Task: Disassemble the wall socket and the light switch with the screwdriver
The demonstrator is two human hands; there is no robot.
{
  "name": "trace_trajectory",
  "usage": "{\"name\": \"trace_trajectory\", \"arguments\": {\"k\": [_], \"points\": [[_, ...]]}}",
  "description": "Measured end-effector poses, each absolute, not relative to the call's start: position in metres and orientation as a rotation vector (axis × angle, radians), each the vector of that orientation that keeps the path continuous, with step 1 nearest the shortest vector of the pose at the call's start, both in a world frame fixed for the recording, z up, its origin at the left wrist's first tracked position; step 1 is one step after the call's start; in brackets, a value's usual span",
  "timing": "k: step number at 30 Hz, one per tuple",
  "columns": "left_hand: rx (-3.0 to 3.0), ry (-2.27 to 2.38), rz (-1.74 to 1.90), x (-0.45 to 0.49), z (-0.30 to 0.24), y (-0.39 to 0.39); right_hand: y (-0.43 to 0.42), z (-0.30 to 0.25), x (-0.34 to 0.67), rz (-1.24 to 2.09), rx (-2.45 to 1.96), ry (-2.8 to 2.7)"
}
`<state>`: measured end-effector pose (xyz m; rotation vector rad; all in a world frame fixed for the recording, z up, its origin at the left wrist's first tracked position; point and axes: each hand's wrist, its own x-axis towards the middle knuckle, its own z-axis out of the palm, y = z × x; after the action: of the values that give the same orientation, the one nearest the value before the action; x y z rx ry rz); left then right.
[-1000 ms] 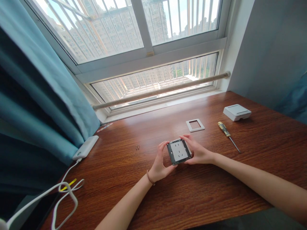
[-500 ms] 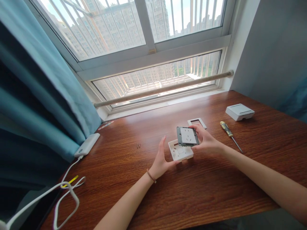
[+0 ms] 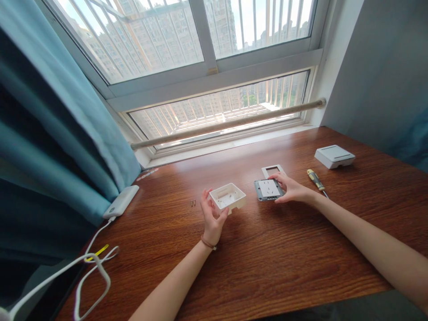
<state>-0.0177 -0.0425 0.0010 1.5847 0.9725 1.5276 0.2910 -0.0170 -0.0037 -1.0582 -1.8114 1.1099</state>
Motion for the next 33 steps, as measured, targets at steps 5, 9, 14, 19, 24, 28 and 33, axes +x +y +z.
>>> {"name": "trace_trajectory", "arguments": {"k": [5, 9, 14, 19, 24, 28, 33], "points": [[1.534, 1.033, 1.656, -0.02, 0.0, -0.043, -0.024, -0.006, 0.277, 0.992, -1.112, -1.953], [1.577, 1.013, 1.658, -0.018, 0.003, -0.047, -0.028, -0.006, 0.271, 0.944, -1.126, -2.01], [1.661, 0.941, 1.661, -0.011, 0.009, -0.052, -0.027, -0.005, 0.272, 0.92, -1.125, -2.066], [1.73, 0.89, 1.659, -0.006, 0.006, -0.054, -0.026, -0.007, 0.272, 0.921, -1.16, -2.105], [1.956, 0.902, 1.678, -0.008, 0.001, -0.055, -0.024, -0.012, 0.272, 0.941, -1.149, -2.089], [2.181, 0.937, 1.689, -0.01, -0.003, -0.056, -0.022, -0.017, 0.274, 0.964, -1.149, -2.084], [2.442, 0.949, 1.64, -0.012, -0.007, -0.057, -0.022, -0.019, 0.275, 0.94, -1.131, -2.119]]}}
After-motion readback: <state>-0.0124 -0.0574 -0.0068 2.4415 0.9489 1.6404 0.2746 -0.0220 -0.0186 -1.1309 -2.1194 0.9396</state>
